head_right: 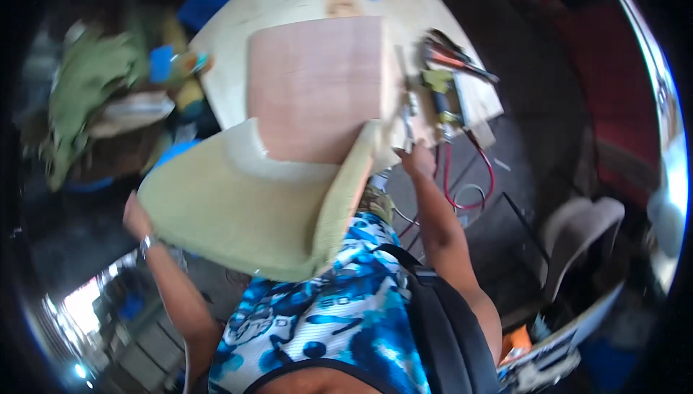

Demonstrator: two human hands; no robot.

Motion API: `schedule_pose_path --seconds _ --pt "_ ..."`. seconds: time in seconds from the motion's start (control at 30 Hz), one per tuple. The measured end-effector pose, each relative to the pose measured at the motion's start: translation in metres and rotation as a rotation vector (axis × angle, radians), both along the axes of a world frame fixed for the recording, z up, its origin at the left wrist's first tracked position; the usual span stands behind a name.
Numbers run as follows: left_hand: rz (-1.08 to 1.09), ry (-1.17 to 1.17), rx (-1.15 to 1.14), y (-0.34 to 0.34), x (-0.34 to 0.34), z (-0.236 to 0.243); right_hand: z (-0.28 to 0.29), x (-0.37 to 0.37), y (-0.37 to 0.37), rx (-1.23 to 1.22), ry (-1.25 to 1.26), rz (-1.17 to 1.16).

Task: Applying foam padding to a chair frame using a pneumatic staple gun and trimming excess material with scissors.

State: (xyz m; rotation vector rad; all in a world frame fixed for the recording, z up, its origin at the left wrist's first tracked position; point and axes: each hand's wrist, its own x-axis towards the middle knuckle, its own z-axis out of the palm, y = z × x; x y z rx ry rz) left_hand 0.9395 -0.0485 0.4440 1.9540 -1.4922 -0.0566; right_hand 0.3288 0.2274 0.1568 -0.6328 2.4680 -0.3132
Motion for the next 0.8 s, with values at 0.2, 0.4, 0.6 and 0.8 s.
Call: schedule_pose_path --seconds 0.2,0.4,0.6,0.8 --pt "0.010 -0.074 0.020 0.032 0.027 0.028 -0.027 0.028 0.003 -0.048 0.080 -0.003" --pt "-0.173 -0.193 -0.100 0.035 0.037 0.028 -0.038 0.020 -0.012 0.157 0.090 0.526" --pt "0.069 -0.026 0.031 0.038 -0.002 0.053 -0.072 0.021 0.000 0.032 0.100 0.633" --pt "0.024 0.004 0.063 0.031 -0.003 0.054 -0.081 0.025 0.010 -0.073 -0.077 0.722"
